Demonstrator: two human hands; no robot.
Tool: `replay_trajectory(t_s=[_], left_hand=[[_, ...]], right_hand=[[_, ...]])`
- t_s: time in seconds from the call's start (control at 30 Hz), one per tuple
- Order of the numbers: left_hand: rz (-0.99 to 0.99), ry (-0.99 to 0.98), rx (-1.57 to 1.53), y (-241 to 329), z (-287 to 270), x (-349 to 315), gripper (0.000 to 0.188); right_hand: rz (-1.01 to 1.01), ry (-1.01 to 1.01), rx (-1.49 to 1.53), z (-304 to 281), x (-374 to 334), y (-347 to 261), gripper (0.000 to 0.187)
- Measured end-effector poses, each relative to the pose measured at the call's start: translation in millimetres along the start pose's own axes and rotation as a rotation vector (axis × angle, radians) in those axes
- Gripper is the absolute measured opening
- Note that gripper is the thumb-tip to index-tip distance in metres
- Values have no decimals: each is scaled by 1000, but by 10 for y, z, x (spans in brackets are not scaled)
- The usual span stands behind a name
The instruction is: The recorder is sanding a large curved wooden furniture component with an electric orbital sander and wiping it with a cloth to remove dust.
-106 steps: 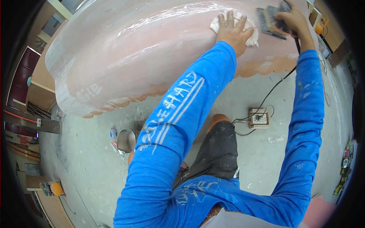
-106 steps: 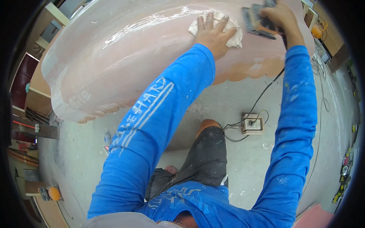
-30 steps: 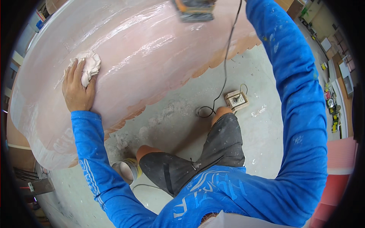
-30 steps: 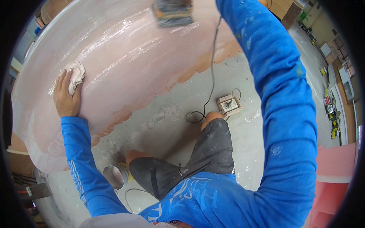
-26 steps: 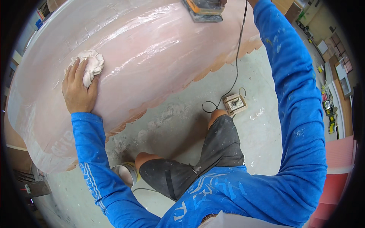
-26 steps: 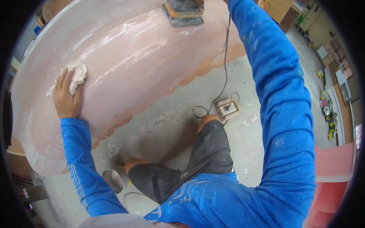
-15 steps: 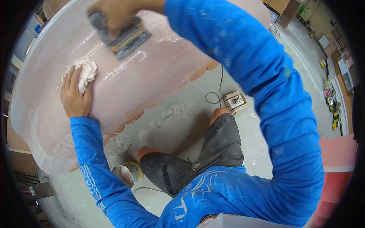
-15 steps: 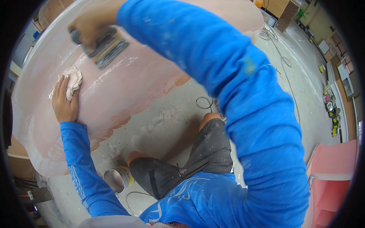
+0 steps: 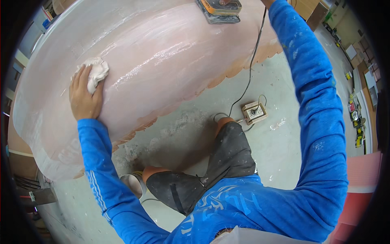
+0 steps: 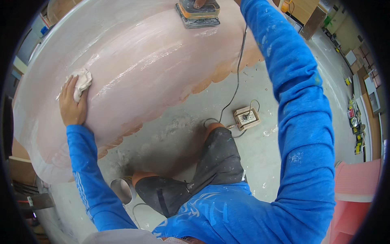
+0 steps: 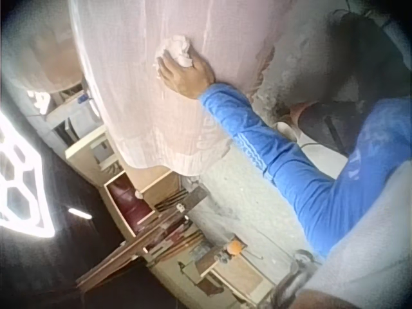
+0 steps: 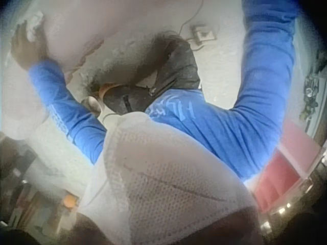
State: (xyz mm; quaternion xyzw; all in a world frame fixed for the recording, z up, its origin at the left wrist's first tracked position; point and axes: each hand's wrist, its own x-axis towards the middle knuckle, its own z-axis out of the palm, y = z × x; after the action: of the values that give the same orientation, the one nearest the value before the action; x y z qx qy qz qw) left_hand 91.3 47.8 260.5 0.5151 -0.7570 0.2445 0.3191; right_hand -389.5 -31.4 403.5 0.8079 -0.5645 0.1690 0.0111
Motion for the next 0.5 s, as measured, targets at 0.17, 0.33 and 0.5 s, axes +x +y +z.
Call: replay_trajectory(t_s=[0.17, 0.33, 0.5], left_hand=[[78, 3, 31, 897, 498, 468, 52], [135, 3, -5, 2436, 1065, 759, 63], [221, 25, -79, 2456, 1203, 1024, 39]], right_hand=[[-85, -36, 26, 19, 155, -80, 78], [77, 31, 102, 39, 80, 398, 80], [193, 65, 48, -115, -117, 647, 78]])
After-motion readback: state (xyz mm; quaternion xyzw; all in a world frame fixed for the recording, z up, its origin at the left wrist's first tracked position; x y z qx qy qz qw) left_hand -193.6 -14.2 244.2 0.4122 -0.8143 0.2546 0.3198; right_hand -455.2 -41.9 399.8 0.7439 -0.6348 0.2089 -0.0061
